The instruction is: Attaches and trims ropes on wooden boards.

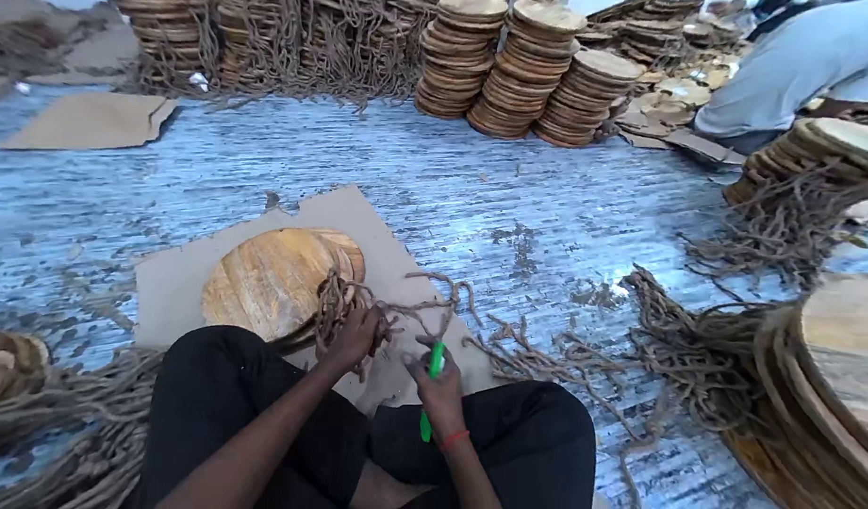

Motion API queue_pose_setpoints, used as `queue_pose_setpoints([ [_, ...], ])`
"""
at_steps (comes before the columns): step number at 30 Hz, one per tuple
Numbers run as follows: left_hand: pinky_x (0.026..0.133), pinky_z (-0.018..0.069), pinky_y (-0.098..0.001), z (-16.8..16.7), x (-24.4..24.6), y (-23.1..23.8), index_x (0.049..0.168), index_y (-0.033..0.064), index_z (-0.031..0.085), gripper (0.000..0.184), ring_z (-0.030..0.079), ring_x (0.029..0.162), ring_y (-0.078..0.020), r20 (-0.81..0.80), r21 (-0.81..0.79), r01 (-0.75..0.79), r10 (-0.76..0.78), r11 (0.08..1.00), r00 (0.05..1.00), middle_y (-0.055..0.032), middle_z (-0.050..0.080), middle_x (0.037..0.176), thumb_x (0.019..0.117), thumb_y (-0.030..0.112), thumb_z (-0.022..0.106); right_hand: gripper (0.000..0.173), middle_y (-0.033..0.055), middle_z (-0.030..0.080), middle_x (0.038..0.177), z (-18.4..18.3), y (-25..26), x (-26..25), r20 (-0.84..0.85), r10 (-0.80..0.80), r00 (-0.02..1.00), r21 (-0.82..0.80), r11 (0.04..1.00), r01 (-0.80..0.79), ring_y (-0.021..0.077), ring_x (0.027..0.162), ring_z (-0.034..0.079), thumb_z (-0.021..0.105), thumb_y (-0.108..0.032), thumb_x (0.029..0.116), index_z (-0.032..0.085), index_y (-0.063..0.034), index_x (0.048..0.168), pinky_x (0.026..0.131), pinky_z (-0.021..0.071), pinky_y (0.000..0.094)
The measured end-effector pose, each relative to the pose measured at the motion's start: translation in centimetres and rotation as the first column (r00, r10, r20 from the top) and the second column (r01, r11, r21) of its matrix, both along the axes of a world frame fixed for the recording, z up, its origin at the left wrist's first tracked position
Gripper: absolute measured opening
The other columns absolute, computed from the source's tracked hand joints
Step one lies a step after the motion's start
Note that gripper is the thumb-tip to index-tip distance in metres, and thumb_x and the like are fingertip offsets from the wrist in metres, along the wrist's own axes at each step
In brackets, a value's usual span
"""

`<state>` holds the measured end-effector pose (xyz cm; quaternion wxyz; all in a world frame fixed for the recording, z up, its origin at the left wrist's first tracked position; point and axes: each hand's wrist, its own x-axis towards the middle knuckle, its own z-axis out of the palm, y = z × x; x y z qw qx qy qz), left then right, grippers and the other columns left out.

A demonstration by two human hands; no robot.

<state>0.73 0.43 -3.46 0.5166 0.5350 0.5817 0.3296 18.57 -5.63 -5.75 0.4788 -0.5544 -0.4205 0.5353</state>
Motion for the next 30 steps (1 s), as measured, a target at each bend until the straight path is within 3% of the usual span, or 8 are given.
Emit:
queue_pose_setpoints([
  [7, 0.062, 0.0545, -0.0332, -1.8, -0.3, -0.8, 0.080, 0.0020, 0.061, 0.058, 0.061, 0.059, -0.0134, -0.055, -0.084, 0.074, -0.079, 0.994, 0.995, -0.0034, 0.061, 0.065, 0.1129, 0.034, 0.026, 0.019, 0.0020, 0.065, 0.073, 0.6, 1.7, -2.7, -0.008, 0.045, 0.999, -0.056, 0.997, -0.045, 0.0063, 0.053, 0.055, 0.076, -0.012, 0.0908, 0.068, 0.0007, 0.103, 0.051, 0.0488, 0.0224],
  [10, 0.077, 0.0578, -0.0435, -0.4, -2.0, 0.6, 0.096, -0.0061, 0.068, 0.054, 0.069, 0.075, -0.0215, -0.194, 0.005, -0.116, 0.114, 0.993, 0.974, -0.0123, 0.070, 0.082, 0.1134, 0.030, 0.031, 0.019, 0.0030, 0.065, 0.073, 2.4, 1.6, 0.7, 0.012, -0.098, 0.995, -0.075, 0.992, 0.099, 0.0076, 0.053, 0.055, 0.072, -0.013, 0.0941, 0.068, 0.0018, 0.105, 0.050, 0.0477, 0.0238],
  [15, 0.061, 0.0524, -0.0300, 4.5, -9.0, 4.5, 0.108, -0.0004, 0.057, 0.060, 0.053, 0.062, -0.0075, 0.077, 0.210, -0.610, 0.609, 0.764, 0.789, -0.0004, 0.054, 0.081, 0.1123, 0.047, 0.020, 0.025, 0.0077, 0.065, 0.077, 6.1, 1.9, 12.9, 0.434, -0.342, 0.833, 0.012, 0.927, 0.374, 0.0161, 0.059, 0.057, 0.074, -0.019, 0.0946, 0.069, -0.0003, 0.110, 0.057, 0.0510, 0.0376],
  [19, 0.097, 0.0484, -0.0586, 3.8, -16.9, 6.9, 0.146, -0.0062, 0.039, 0.064, 0.057, 0.118, -0.0416, -0.196, 0.252, -0.778, 0.818, 0.575, 0.541, -0.0319, 0.051, 0.136, 0.1062, 0.043, 0.051, 0.059, 0.0200, 0.066, 0.094, 7.5, 2.3, 18.9, 0.684, -0.286, 0.671, -0.022, 0.911, 0.411, 0.0317, 0.077, 0.061, 0.076, -0.033, 0.0941, 0.056, -0.0001, 0.139, 0.073, 0.0499, 0.0562],
  [21, 0.110, 0.0330, -0.0701, 3.5, -17.4, 6.7, 0.155, -0.0059, 0.027, 0.080, 0.031, 0.143, -0.0557, -0.333, 0.321, -0.768, 0.825, 0.555, 0.457, -0.0381, 0.022, 0.159, 0.0982, 0.038, 0.063, 0.061, 0.0170, 0.063, 0.091, 6.7, 3.0, 18.2, 0.621, -0.318, 0.716, -0.034, 0.902, 0.430, 0.0249, 0.069, 0.056, 0.074, -0.032, 0.0964, 0.050, -0.0010, 0.144, 0.065, 0.0483, 0.0472],
  [26, 0.104, 0.0470, -0.0633, -0.4, -4.8, 6.9, 0.140, 0.0034, 0.056, 0.046, 0.059, 0.123, -0.0431, -0.600, 0.247, -0.011, 0.162, 0.969, 0.783, -0.0248, 0.060, 0.135, 0.1029, 0.031, 0.060, 0.017, 0.0047, 0.058, 0.076, 0.1, 6.2, 11.4, -0.169, -0.417, 0.893, -0.324, 0.879, 0.349, 0.0098, 0.053, 0.052, 0.054, -0.016, 0.1064, 0.058, -0.0023, 0.115, 0.048, 0.0486, 0.0241],
  [28, 0.109, 0.0455, -0.0562, -2.9, 2.3, 6.9, 0.139, 0.0061, 0.059, 0.045, 0.059, 0.127, -0.0354, -0.604, 0.025, 0.272, -0.202, 0.962, 0.771, -0.0185, 0.062, 0.135, 0.1029, 0.033, 0.060, 0.015, 0.0023, 0.054, 0.068, -2.9, 7.2, 9.6, -0.281, -0.464, 0.840, -0.445, 0.839, 0.314, 0.0073, 0.047, 0.049, 0.050, -0.014, 0.1065, 0.055, -0.0024, 0.098, 0.043, 0.0463, 0.0210],
  [30, 0.111, 0.0435, -0.0535, -4.9, 8.3, 7.1, 0.140, 0.0047, 0.058, 0.046, 0.057, 0.131, -0.0348, -0.598, -0.081, 0.366, -0.339, 0.927, 0.727, -0.0184, 0.061, 0.138, 0.1038, 0.034, 0.058, 0.014, 0.0043, 0.055, 0.077, -3.5, 6.9, 8.8, -0.221, -0.453, 0.864, -0.407, 0.847, 0.340, 0.0085, 0.053, 0.049, 0.049, -0.012, 0.1079, 0.055, 0.0002, 0.110, 0.048, 0.0449, 0.0219],
])
